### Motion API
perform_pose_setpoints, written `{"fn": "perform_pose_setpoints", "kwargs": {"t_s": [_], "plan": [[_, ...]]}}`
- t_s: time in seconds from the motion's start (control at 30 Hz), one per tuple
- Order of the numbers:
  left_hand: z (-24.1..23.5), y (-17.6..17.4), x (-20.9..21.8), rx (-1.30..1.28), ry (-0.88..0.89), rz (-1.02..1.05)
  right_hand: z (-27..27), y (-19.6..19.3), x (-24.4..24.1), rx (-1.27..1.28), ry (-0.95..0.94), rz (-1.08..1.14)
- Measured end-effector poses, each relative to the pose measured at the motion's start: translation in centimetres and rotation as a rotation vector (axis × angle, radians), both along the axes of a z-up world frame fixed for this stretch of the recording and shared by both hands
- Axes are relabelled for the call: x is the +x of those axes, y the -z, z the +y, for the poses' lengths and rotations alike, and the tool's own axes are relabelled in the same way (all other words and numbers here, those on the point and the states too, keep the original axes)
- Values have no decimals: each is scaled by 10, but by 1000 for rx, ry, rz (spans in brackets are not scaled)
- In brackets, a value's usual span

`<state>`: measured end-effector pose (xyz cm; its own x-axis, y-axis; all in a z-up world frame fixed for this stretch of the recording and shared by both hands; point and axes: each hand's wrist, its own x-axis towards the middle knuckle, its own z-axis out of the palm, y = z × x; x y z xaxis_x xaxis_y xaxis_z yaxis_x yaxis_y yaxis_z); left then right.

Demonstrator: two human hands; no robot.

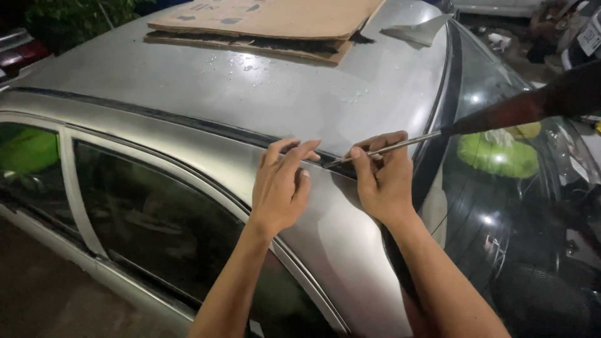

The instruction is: Using a tool to tuck or adjust the rubber seal around a car's rear window.

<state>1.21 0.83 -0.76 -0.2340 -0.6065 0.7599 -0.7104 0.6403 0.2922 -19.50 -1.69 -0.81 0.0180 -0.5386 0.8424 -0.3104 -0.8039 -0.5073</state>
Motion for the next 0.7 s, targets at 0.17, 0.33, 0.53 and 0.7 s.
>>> {"fn": "perform_pose_setpoints", "kwargs": {"t_s": [0.17, 0.33, 0.53, 0.7], "plan": [[-1, -1, -2, 11, -5, -42, 4, -6, 1, -25, -13, -58], [-4, 2, 0, 11, -8, -51, 2, -4, 1, -45, -13, -44], [-1, 2, 0, -16, 4, -60, 0, -2, 1, -97, 16, 6], [-4, 2, -1, -21, 19, -99, 11, -10, -10, -101, -74, -222]]}}
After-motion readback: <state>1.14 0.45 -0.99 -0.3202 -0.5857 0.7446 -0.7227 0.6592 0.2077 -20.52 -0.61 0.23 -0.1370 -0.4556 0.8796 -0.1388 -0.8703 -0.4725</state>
